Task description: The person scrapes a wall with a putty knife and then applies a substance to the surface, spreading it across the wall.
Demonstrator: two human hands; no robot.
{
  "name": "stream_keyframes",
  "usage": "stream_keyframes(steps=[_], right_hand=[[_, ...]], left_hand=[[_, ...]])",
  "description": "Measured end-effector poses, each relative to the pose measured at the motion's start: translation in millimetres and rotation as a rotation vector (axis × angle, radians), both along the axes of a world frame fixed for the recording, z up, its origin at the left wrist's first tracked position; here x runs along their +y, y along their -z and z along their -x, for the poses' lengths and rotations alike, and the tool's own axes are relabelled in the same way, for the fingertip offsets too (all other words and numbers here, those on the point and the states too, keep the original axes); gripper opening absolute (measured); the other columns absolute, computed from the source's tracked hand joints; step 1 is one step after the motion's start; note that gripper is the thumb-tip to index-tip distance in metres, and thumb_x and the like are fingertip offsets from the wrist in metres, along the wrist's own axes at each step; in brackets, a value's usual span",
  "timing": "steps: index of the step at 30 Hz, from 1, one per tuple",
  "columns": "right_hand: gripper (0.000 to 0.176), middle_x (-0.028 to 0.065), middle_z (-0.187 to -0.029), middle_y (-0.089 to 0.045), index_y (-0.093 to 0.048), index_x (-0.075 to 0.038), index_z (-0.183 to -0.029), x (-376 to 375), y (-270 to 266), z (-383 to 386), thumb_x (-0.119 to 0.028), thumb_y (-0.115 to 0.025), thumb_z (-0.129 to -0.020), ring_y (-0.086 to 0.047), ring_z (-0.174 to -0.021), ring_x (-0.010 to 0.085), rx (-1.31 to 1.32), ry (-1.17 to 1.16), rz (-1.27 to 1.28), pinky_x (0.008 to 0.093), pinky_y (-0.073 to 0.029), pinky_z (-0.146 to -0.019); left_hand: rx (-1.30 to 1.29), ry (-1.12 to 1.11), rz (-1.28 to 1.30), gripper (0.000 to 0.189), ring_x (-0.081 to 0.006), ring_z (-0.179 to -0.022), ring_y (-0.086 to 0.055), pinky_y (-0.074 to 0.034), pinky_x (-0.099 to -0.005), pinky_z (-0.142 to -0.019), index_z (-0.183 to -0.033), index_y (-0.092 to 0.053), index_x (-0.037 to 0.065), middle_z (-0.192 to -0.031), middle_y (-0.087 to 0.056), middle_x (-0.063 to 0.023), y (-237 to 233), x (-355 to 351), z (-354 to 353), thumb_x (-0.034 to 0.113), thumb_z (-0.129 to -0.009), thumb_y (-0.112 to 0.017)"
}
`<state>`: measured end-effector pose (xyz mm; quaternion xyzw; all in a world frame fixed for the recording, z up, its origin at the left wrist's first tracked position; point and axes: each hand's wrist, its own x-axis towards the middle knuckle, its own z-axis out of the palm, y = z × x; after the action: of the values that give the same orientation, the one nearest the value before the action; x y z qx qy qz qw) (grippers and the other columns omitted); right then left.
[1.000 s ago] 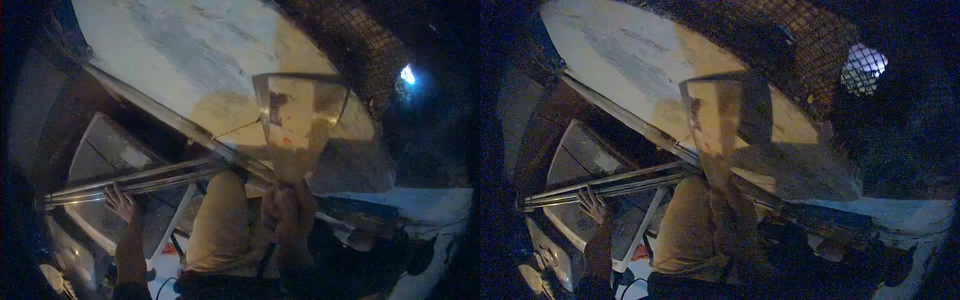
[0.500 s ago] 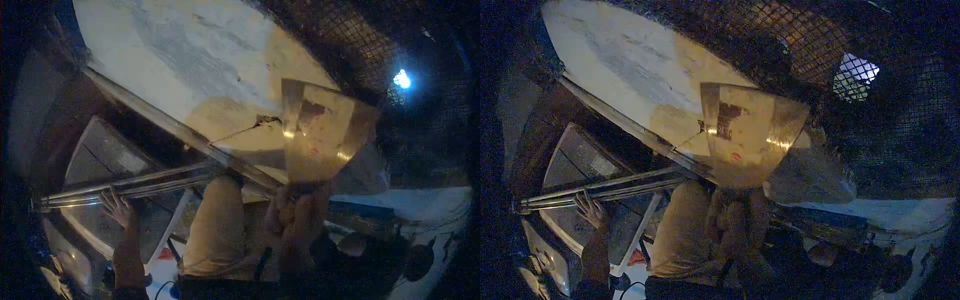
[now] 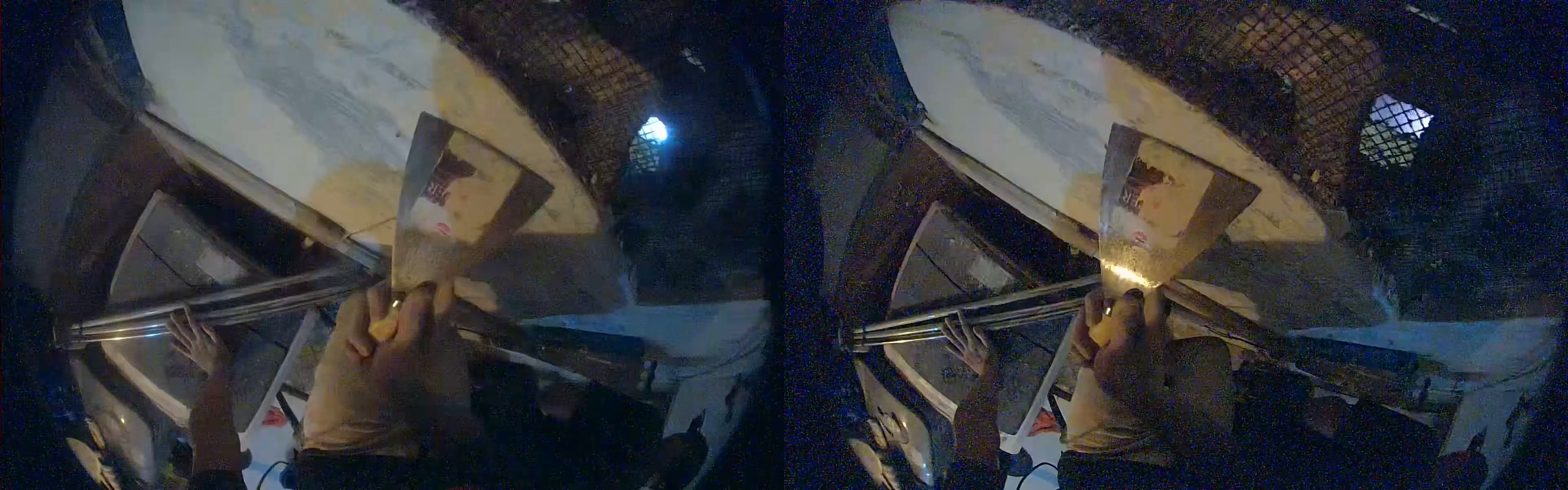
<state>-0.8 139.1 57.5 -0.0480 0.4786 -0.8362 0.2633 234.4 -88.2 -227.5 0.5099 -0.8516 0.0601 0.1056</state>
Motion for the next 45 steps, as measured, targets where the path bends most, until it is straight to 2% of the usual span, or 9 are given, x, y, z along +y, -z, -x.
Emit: stream_keyframes(steps=[10, 14, 16, 22, 26, 29, 32, 39, 45], right_hand=[[0.031, 0.0076, -0.064, -0.049, -0.05, -0.007, -0.092, -37, 26, 10, -0.037, -0.05, -0.095, -0.042, -0.043, 0.0172, -0.08, -0.109, 0.285, 0.0325, -0.035, -0.039], [0.038, 0.0092, -0.066, -0.052, -0.05, -0.007, -0.087, -66, -6, 0, -0.044, -0.049, -0.094, -0.045, -0.046, 0.0185, -0.117, 0.273, 0.114, 0.0345, -0.037, -0.042], [0.049, 0.0109, -0.068, -0.053, -0.052, -0.006, -0.09, -52, 72, 48, -0.054, -0.041, -0.094, -0.049, -0.051, 0.0217, 0.023, -0.527, 0.773, 0.0364, -0.041, -0.046], [0.048, 0.0092, -0.063, -0.054, -0.053, -0.005, -0.087, -49, 75, 34, -0.049, -0.037, -0.097, -0.048, -0.044, 0.0212, -0.006, -0.31, 0.241, 0.032, -0.04, -0.04], [0.052, 0.0122, -0.075, -0.055, -0.051, -0.006, -0.093, -31, 84, 54, -0.056, -0.037, -0.095, -0.052, -0.056, 0.0239, -0.188, -0.45, 0.117, 0.0364, -0.043, -0.048], [0.042, 0.0106, -0.076, -0.053, -0.047, -0.006, -0.104, -45, 70, 59, -0.047, -0.042, -0.096, -0.047, -0.047, 0.0193, -0.116, -0.547, 0.273, 0.0312, -0.04, -0.041], [0.032, 0.0091, -0.074, -0.05, -0.043, -0.007, -0.112, -71, 24, 16, -0.035, -0.048, -0.098, -0.041, -0.039, 0.0145, -0.195, -0.011, -0.239, 0.0282, -0.037, -0.033], [0.035, 0.0108, -0.076, -0.052, -0.041, -0.007, -0.125, -67, -30, 21, -0.032, -0.041, -0.1, -0.044, -0.042, 0.0161, 0.059, -0.023, -0.576, 0.0272, -0.037, -0.032], [0.022, 0.0038, -0.058, -0.045, -0.048, -0.009, -0.095, -91, -38, 9, -0.028, -0.041, -0.101, -0.037, -0.035, 0.0134, 0.117, 0.042, -0.651, 0.027, -0.031, -0.03]], left_hand=[[-0.02, -0.017, -0.012, 0.058, -0.0351, -0.145, -0.011, -0.009, -0.0604, -0.113, -0.148, -0.029, 0.026, -0.157, -0.018, -0.0099, 1, -8, -2, 0.051, -0.099, -0.015], [-0.018, -0.006, -0.025, 0.057, -0.0354, -0.144, -0.012, -0.009, -0.0611, -0.112, -0.148, -0.03, 0.026, -0.157, -0.018, -0.0095, -4, -1, 0, 0.05, -0.099, -0.015], [-0.005, 0.002, -0.01, 0.056, -0.0352, -0.145, -0.011, -0.008, -0.061, -0.112, -0.148, -0.03, 0.026, -0.157, -0.018, -0.0094, -2, -4, -3, 0.05, -0.099, -0.016], [-0.034, -0.031, -0.059, 0.055, -0.0343, -0.145, -0.01, -0.007, -0.0597, -0.113, -0.148, -0.029, 0.026, -0.156, -0.019, -0.0101, -11, 5, 0, 0.047, -0.099, -0.02], [0.004, -0.009, -0.05, 0.055, -0.0332, -0.145, -0.009, -0.005, -0.0602, -0.113, -0.149, -0.029, 0.026, -0.157, -0.017, -0.0109, -8, -5, 1, 0.045, -0.098, -0.024], [0.009, -0.016, -0.057, 0.055, -0.0329, -0.145, -0.008, -0.005, -0.0602, -0.113, -0.149, -0.029, 0.025, -0.157, -0.016, -0.0114, -11, -6, 1, 0.045, -0.098, -0.024], [0.015, -0.046, -0.09, 0.055, -0.0329, -0.145, -0.008, -0.005, -0.0599, -0.113, -0.148, -0.03, 0.025, -0.157, -0.016, -0.0114, -11, -6, 2, 0.047, -0.098, -0.023], [0.088, -0.015, -0.052, 0.057, -0.0336, -0.145, -0.01, -0.003, -0.0576, -0.114, -0.149, -0.028, 0.027, -0.157, -0.017, -0.0105, -1, -9, -1, 0.05, -0.098, -0.015], [0.022, -0.038, -0.012, 0.056, -0.0343, -0.145, -0.011, -0.006, -0.0569, -0.115, -0.148, -0.029, 0.027, -0.157, -0.017, -0.0076, 11, -12, -5, 0.048, -0.098, -0.015]])
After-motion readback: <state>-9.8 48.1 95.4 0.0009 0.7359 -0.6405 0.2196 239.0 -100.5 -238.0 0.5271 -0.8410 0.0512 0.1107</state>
